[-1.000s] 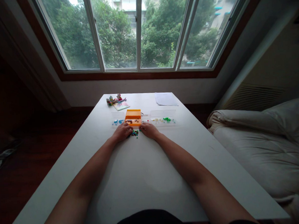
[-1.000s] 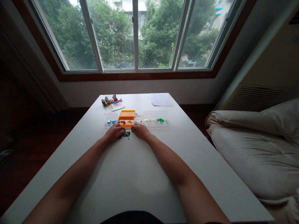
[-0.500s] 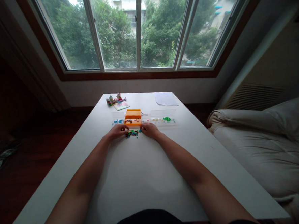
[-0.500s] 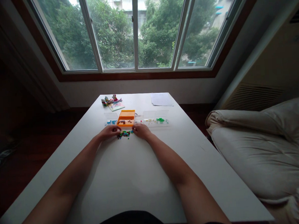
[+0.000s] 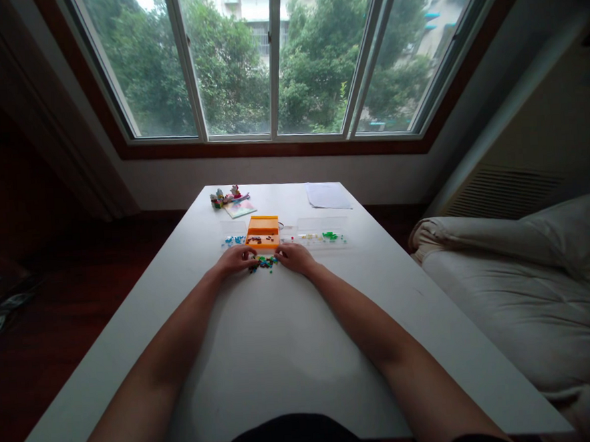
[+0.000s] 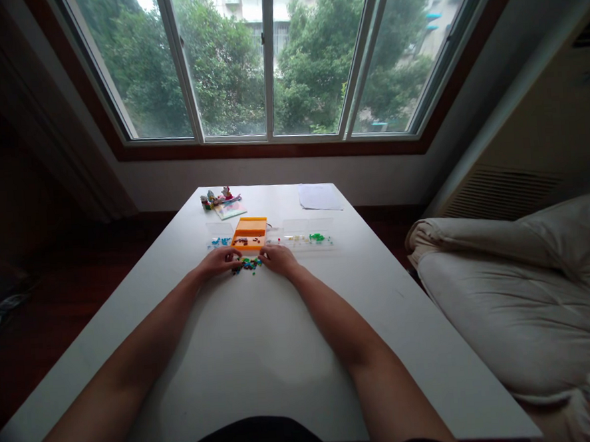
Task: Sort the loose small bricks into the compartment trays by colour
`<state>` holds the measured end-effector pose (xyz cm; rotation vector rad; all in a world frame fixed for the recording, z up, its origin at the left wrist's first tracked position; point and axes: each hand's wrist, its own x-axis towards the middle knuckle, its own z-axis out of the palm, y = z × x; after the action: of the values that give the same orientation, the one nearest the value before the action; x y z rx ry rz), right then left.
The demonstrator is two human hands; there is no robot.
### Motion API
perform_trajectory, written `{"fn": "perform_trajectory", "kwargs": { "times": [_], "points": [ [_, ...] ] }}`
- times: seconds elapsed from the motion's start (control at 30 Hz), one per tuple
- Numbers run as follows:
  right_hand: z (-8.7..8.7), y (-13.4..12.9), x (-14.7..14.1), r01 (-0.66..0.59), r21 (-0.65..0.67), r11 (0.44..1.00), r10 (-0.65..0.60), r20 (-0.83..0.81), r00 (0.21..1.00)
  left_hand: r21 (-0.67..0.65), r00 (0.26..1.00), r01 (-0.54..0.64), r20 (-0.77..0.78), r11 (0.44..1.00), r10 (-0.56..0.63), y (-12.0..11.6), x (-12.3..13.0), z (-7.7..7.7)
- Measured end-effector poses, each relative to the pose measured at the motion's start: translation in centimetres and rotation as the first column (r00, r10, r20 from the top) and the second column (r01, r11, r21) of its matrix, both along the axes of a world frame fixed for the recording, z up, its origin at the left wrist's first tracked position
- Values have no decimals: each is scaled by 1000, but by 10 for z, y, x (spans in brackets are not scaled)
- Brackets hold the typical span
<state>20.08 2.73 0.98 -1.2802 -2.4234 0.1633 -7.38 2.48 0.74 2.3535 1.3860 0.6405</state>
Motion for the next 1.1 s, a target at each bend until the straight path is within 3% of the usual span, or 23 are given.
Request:
{"fn": "perform_trajectory", "kwargs": {
  "times": [0.27, 0.7, 1.1],
  "points": [
    [-6, -9, -20, 210, -24, 977, -211, -40, 977, 120, 998, -63, -1, 991, 63, -3, 25, -11],
    [-5, -9, -22, 255, -42, 966, -256, -15, 967, 169, 996, -75, 57, 983, 66, 0, 24, -17],
    [-13, 2, -15, 276, -63, 959, -280, -65, 958, 103, 991, -93, 109, 990, 82, 0, 23, -12]
  ]
}}
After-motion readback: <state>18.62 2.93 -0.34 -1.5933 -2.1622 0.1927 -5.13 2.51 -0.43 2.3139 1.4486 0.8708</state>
